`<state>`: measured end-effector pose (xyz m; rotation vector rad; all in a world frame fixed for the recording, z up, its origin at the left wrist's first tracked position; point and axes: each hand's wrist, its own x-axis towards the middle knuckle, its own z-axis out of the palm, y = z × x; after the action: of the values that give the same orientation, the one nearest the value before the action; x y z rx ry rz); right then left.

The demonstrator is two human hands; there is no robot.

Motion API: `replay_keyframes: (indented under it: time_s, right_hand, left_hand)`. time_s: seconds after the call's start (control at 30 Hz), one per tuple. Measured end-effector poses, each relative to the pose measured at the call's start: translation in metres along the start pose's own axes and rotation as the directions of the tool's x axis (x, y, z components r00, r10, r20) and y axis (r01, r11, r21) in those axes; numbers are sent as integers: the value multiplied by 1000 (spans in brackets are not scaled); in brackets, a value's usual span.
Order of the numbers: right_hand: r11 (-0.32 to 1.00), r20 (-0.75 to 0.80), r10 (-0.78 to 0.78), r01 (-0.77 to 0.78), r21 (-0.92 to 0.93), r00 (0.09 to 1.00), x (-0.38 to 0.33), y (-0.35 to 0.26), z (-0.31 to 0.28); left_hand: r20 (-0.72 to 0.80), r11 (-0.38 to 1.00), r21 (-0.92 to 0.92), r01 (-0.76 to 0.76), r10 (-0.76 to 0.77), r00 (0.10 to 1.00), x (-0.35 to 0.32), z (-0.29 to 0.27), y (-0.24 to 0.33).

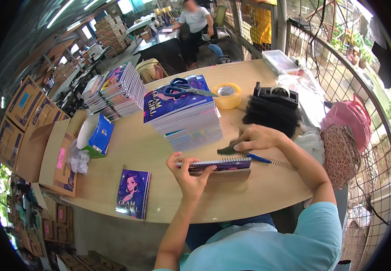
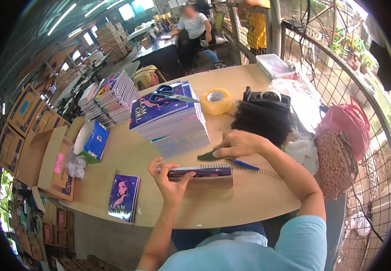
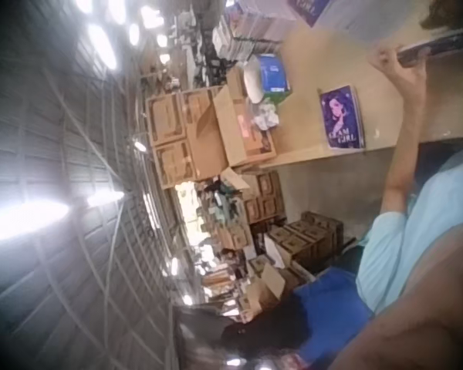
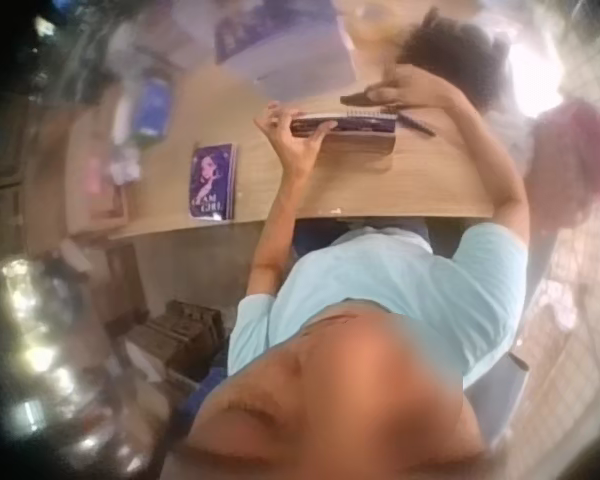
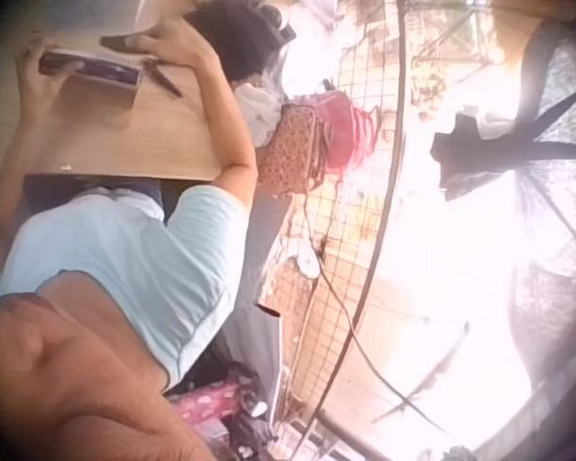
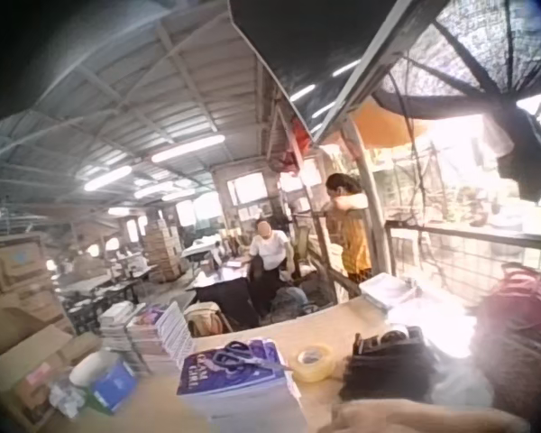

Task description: The person uses pliers to trim the spiral binding of a stack of notebooks. They then place the notebooks into a cardboard box and proceed to wipe the edges of individual notebooks with a small cloth.

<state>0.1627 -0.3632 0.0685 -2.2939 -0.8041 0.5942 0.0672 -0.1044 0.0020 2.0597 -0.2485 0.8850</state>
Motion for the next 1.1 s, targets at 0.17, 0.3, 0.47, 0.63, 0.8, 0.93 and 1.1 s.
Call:
replay_keyframes:
  time_s: [0.17,0.3,0.47,0.63,0.8,0.93,1.1]
  right_hand:
    - [976,-39,-147,151,155,988,2,17,2]
    - [494,3,-272,137,858,962,0,33,17]
    - [986,-74,28,-40,-161,997,11,22,9]
    - [232,-328,-480,479,847,814,-8,20,0]
    - [757,-128,-163,207,619,978,-8,41,3]
    - [985,81,-160,153,82,984,-2,16,5]
    - [829,-167,-180,241,505,969,-4,17,24]
  left_hand:
    - [28,1000,-17,17,-17,999,5,0,4]
    - [43,993,-102,66,-62,997,5,3,1]
    - [53,999,3,-38,38,998,8,0,7]
    - [60,999,-32,-2,4,998,5,5,-5]
    - [72,999,-30,-27,30,997,7,3,1]
    - [60,999,-50,23,-20,998,8,6,2]
    - [52,997,-77,23,-19,998,6,3,-1]
